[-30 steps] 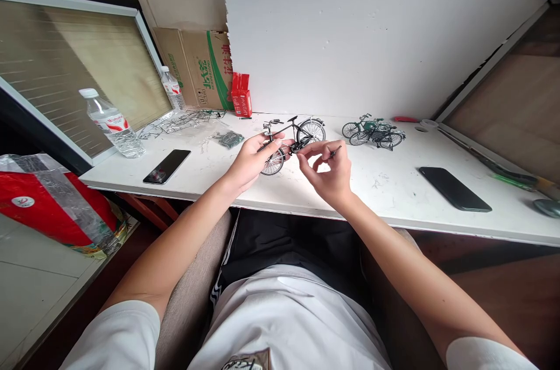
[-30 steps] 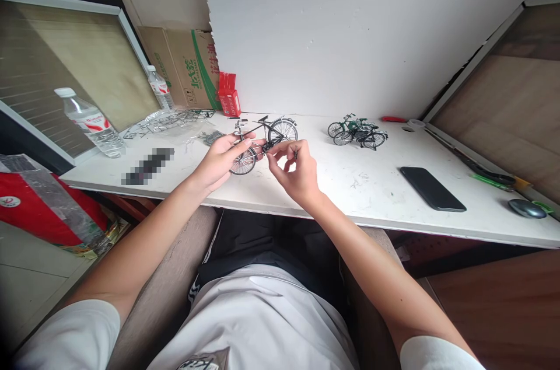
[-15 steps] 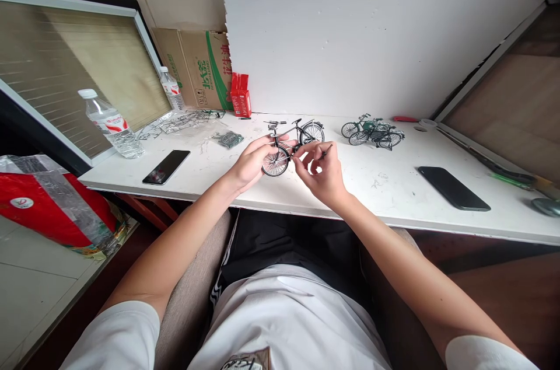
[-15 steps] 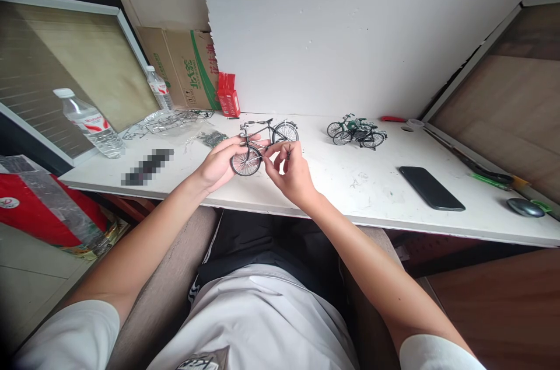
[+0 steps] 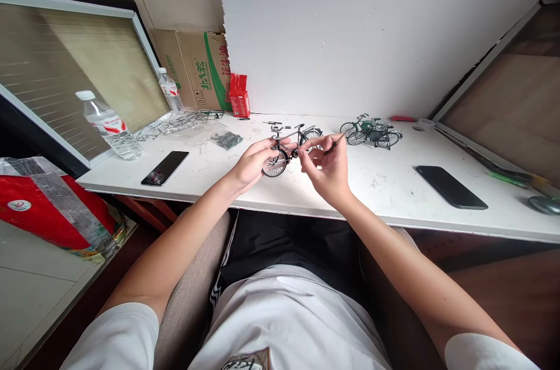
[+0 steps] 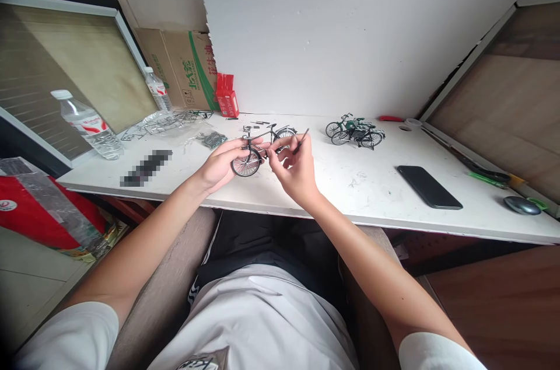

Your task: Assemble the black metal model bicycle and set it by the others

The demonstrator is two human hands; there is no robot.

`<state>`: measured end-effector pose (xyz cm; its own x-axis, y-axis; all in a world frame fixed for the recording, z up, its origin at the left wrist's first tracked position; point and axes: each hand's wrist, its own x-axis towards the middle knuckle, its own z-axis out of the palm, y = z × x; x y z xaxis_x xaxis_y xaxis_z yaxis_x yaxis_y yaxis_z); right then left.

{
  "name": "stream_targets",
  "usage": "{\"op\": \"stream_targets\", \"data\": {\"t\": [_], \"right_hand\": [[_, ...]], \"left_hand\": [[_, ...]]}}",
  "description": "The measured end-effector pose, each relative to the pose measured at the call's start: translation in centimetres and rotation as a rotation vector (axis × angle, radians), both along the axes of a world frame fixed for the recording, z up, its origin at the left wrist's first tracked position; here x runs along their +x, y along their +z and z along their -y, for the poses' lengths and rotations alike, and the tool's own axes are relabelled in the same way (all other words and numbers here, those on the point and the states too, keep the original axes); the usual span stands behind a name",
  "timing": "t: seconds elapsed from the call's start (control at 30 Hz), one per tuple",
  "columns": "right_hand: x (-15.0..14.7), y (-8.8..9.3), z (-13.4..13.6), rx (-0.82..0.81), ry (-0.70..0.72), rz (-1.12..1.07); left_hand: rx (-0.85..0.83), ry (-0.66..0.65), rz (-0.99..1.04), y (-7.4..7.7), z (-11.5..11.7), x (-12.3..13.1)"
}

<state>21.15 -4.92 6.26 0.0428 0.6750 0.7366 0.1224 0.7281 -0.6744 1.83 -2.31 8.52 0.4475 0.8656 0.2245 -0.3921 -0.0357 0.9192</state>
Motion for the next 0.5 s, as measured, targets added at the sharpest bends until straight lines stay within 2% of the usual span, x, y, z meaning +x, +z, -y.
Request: {"op": "stream_targets", "data": {"t": [0.27,0.5], "right_hand": [[0.8,2.1,0.3,-0.354,0.178,-0.22],[0.7,2.1,0.3,-0.394,0.215,-0.253]], "left_hand": [[-0.014,-0.004,-0.008,0.2,0.2,0.2],[-0.013,0.011,-0.026,0.2,0.1,0.2]]}}
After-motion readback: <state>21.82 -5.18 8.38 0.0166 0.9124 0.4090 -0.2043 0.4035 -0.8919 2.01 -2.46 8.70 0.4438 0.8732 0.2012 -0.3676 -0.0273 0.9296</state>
